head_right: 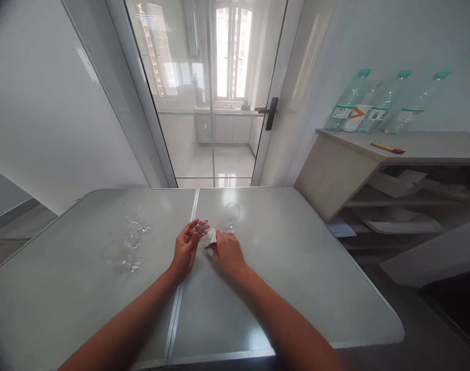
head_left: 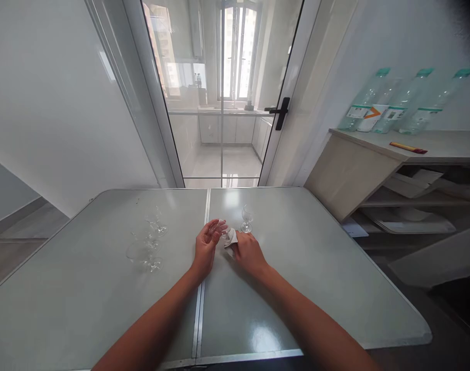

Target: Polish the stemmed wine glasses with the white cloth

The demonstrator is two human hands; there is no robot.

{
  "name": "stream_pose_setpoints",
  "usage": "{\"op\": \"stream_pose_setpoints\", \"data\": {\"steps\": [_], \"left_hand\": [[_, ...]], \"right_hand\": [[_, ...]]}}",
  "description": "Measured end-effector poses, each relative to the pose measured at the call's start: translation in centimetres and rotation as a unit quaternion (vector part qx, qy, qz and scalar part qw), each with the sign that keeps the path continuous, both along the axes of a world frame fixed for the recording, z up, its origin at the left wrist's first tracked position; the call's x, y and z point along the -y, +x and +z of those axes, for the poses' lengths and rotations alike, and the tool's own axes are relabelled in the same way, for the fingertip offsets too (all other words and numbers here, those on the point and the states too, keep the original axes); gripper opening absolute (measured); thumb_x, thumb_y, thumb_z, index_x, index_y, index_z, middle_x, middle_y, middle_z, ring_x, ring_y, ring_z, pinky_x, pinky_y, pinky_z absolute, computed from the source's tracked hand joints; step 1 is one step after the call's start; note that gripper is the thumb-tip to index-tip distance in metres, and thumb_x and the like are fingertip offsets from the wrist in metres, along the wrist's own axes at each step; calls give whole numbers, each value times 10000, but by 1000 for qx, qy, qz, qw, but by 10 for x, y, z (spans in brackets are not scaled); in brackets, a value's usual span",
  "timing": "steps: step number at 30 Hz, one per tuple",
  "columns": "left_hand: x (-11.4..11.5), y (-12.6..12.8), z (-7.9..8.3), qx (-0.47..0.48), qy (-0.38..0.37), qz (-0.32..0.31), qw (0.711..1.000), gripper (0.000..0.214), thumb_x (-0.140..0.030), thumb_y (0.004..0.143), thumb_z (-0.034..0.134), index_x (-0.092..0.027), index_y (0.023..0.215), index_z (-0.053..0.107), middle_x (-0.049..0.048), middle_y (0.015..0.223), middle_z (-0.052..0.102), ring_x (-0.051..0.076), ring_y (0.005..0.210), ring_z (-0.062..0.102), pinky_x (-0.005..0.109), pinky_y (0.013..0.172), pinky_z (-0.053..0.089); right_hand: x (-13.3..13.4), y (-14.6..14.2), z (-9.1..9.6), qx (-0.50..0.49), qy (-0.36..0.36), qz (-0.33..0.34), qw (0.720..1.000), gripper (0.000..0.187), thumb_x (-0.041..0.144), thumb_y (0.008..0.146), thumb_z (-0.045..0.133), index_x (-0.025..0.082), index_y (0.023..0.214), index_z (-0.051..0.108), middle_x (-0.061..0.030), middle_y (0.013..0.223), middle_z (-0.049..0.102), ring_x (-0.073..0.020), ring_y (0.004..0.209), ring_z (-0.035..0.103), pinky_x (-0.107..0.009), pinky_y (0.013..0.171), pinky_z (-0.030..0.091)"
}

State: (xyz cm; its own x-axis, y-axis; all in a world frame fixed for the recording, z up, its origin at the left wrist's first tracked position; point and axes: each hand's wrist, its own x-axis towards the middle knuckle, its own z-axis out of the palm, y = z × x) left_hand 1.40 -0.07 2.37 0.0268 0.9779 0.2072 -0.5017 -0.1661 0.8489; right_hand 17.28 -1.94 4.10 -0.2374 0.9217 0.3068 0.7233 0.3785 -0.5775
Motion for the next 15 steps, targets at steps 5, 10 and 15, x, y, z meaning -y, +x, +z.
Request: {"op": "stream_pose_setpoints", "data": {"steps": [5,10,15], "left_hand": [[0,-1,3,55,-21,-48,997,524,-440,842,806,-167,1259,647,189,1346,674,310,1194,680,501,1127,442],[2,-2,2,81,-50,-96,991,545,-504,846,778,-157,1250,663,200,1342,677,340,1186,687,523,1101,472],[-1,-6,2,58,-21,-45,997,566,-482,807,824,-173,1254,666,190,1348,674,333,1205,676,505,1101,474]], "right_hand": [[-9,13,2,-198,-148,103,964,140,304,935,572,201,870,642,-9,789,654,-176,712,542,-291,699,408],[-8,18,5,-387,-364,188,826,366,539,845,684,185,931,660,-18,811,659,-168,684,567,-277,646,433],[0,6,5,-206,-143,102,963,105,272,898,575,208,869,653,-22,795,661,-180,704,555,-285,700,409]]}}
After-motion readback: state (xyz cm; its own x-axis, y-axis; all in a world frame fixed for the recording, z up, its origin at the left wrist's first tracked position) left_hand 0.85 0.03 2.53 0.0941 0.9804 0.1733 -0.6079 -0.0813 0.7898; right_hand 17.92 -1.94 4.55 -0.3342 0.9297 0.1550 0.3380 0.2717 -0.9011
